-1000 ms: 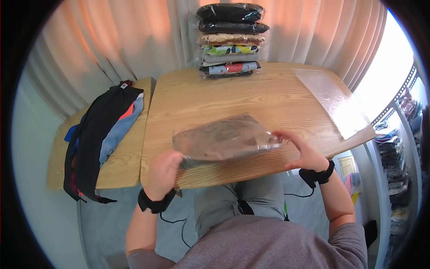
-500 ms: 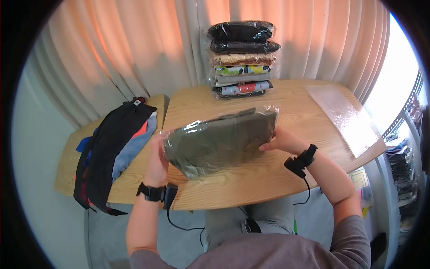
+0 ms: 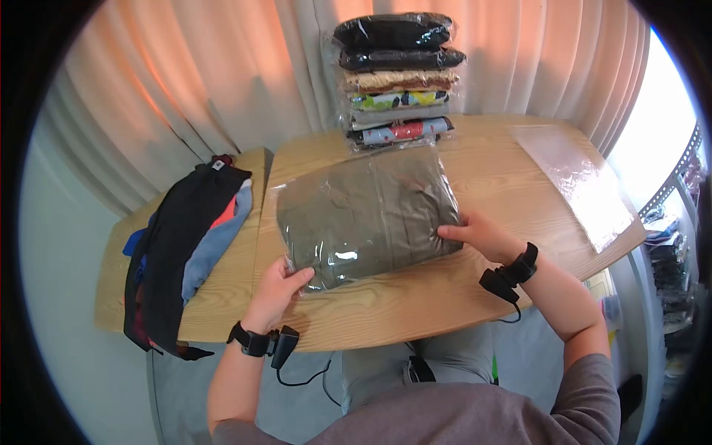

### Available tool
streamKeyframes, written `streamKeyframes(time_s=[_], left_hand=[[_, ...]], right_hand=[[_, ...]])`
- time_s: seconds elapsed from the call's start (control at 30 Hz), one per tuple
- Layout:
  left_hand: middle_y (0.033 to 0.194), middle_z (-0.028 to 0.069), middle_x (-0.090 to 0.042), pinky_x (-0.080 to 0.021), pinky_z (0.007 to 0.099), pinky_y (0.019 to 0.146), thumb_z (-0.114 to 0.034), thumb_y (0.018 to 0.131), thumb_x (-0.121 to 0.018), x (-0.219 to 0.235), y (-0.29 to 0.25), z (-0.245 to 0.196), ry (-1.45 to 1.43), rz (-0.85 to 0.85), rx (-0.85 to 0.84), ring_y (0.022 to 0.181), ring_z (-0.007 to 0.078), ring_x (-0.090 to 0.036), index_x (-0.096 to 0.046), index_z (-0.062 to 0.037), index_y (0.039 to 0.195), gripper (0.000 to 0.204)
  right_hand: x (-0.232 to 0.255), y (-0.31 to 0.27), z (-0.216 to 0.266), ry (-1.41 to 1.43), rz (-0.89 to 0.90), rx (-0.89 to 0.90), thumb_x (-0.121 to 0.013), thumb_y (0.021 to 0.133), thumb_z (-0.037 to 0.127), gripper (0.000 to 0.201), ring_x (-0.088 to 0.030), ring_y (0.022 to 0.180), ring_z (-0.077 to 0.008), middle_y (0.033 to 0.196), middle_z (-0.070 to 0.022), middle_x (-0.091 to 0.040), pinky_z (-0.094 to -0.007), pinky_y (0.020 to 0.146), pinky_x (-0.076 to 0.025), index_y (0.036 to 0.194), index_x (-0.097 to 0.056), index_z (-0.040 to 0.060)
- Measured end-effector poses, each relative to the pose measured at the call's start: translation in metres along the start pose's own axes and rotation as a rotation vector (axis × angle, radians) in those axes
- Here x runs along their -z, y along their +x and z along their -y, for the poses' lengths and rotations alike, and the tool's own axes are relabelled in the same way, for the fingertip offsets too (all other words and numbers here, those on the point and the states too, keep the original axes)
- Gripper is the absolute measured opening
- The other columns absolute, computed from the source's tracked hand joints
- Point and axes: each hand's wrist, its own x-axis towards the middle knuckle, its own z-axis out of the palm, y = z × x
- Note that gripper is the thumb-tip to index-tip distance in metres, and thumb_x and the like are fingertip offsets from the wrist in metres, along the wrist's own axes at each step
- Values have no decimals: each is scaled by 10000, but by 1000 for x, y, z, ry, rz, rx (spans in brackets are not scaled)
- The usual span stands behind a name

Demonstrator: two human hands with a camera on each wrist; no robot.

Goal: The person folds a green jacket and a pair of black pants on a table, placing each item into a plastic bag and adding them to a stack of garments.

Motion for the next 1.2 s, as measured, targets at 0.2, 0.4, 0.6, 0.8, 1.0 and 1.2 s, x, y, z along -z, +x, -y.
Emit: streamKeyframes(time_s=[0.2,0.4,0.6,0.8,1.0,1.2], left_hand=[[853,-27,-531,-463,230,632,-260,890,-628,-13,3,7,-85,14,271,776,53,-504,-538,-98,955,196],[1032,-21,-568,-398,197,645,-189,876,-621,-21,-15,-18,-102,30,106,879,35,-517,-409,-37,1327,521],[1130,7,-578,-440,194,710,-105,879,-588,-20,-16,-91,-200,60,-48,876,46,-552,-444,-7,1296,452],[1127,26,-590,-450,239,801,-82,874,-595,-20,19,-185,-134,-40,-467,991,75,-549,-446,5,1292,452],[1037,-9,-613,-406,234,675,-219,855,-658,-21,124,-276,-39,-255,-785,862,49,-548,-485,-52,1270,481],[966,-34,-611,-395,198,641,-224,860,-668,-19,263,-308,-171,-326,-963,801,54,-539,-505,-57,1241,447]], right_hand=[[-7,-25,-6,528,-19,-394,-556,937,225,347,-598,1003,-174,1151,-64,-595,-309,855,-506,1215,-505,24],[-3,-34,-1,485,25,-303,-543,938,180,282,-620,952,-176,1121,-57,-607,-275,807,-511,1193,-507,63],[12,-49,90,247,-9,-228,-551,930,169,249,-636,852,-168,982,-36,-619,-269,750,-514,1150,-513,58],[58,-44,188,175,-145,278,-557,927,152,212,-597,775,-94,961,-19,-613,-222,666,-507,1098,-548,27],[128,38,253,237,-325,700,-561,920,113,234,-589,753,-95,914,-45,-616,-193,659,-508,1130,-543,13],[196,158,263,351,-386,736,-542,919,97,171,-611,670,-112,866,-68,-623,-185,595,-530,1037,-569,-23]])
